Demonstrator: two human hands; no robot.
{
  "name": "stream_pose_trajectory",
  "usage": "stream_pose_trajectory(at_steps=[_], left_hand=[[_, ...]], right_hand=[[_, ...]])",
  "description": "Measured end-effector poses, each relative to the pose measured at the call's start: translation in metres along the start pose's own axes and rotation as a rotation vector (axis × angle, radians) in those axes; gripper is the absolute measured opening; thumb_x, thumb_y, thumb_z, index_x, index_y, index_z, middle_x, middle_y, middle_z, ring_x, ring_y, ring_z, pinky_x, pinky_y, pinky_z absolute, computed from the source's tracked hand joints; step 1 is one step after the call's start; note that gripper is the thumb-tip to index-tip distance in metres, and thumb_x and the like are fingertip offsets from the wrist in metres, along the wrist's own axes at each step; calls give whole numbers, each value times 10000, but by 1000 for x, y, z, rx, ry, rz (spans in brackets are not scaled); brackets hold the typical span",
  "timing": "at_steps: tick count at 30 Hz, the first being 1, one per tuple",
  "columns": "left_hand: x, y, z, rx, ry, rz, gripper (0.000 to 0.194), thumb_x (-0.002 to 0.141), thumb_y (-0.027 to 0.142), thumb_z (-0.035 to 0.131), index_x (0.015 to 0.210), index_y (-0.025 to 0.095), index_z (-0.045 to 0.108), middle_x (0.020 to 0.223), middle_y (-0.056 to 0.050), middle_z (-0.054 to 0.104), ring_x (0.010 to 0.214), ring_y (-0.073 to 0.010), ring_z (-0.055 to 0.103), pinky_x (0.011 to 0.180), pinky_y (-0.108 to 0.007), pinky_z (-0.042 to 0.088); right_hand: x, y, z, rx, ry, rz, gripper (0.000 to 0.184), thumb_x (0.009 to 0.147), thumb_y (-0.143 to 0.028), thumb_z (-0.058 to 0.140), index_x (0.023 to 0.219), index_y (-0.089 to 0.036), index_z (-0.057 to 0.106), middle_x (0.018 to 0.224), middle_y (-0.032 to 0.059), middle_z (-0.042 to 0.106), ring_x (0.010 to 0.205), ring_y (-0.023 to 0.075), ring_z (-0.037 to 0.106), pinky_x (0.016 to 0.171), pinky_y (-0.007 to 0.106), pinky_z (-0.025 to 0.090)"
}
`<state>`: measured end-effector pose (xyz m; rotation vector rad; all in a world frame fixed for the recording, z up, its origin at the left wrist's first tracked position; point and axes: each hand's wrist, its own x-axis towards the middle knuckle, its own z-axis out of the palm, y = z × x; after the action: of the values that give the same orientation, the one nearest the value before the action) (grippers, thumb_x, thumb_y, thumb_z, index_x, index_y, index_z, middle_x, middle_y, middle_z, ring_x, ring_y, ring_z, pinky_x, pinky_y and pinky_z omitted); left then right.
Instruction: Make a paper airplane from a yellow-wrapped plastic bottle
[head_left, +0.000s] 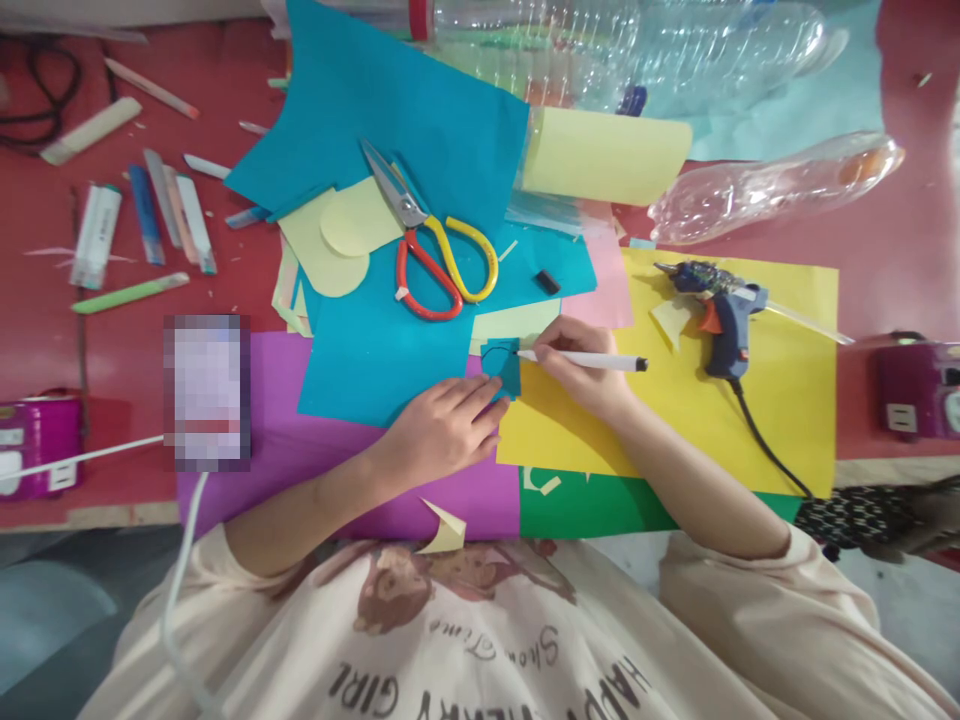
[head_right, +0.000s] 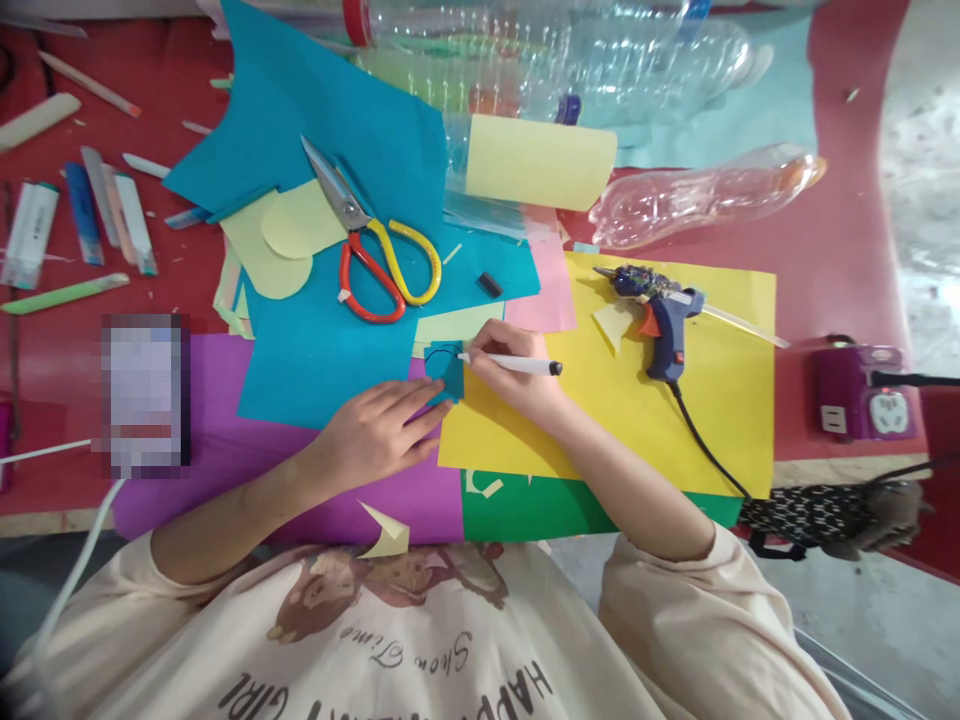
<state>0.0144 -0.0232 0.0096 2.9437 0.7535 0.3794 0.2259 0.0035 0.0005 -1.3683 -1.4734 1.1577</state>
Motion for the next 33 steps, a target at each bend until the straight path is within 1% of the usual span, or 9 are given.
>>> stream_pose_trajectory(at_steps=[2,6,12,18,22,25,28,30,33], left_hand=[[1,0,0,-1,1,-1,250,947,232,529,1113,114,675,1179,-145,722,1096,-235,687,914,-353,567],[1,0,1,-7,18,5,243,940,226,543,1105,106,674,1165,-148,726,1089,-241,689,906,-353,565],[-2,-1,2,-24,-39,-3,303,936,317,578,1145,113,660,1219,-161,702,1128,-252,670,920,-366,558],[-2,-1,0,-15,-36,0,294,938,306,574,1139,111,664,1210,-155,707,1126,-248,672,918,-356,555],[-1,-1,-1,-11,-14,4,281,928,294,587,1123,109,671,1198,-150,714,1105,-252,681,900,-360,562],[-1,-1,0,-13,-18,3,280,935,290,575,1129,112,669,1208,-151,710,1105,-250,682,901,-364,563],[-1,-1,1,-18,-30,1,267,941,274,561,1127,117,672,1211,-151,708,1114,-246,678,913,-362,561],[-1,-1,1,-17,-22,2,250,940,257,561,1115,122,680,1203,-146,713,1107,-245,682,908,-362,563],[0,-2,0,-7,-7,7,239,940,247,563,1106,131,690,1197,-142,718,1086,-245,692,887,-361,572]], right_hand=[[0,0,0,5,-2,7,139,709,-303,581,616,-205,549,502,-36,520,441,89,400,448,245,310],[1,0,1,-23,-7,17,122,714,-288,586,632,-199,568,548,-15,578,477,102,456,467,250,328],[0,-1,0,-21,-15,-18,133,711,-266,566,596,-209,531,481,-55,467,434,86,377,458,253,313],[1,0,0,-49,-14,-10,127,713,-273,570,610,-202,548,526,-29,535,464,95,421,463,251,304],[1,-1,-1,-55,-33,-17,146,703,-268,563,579,-210,511,482,-52,468,435,82,359,449,247,288],[1,-1,-2,-38,-30,-21,139,707,-265,566,588,-209,520,484,-53,463,431,82,360,443,245,294],[1,1,-2,14,-2,-24,124,728,-274,568,625,-213,535,504,-40,502,441,97,417,444,247,326],[2,3,-2,46,51,-25,125,775,-316,561,698,-217,565,516,-33,530,446,111,458,447,250,355],[4,7,-5,-51,123,-40,153,836,-369,563,815,-224,606,525,-36,552,441,118,479,460,254,391]])
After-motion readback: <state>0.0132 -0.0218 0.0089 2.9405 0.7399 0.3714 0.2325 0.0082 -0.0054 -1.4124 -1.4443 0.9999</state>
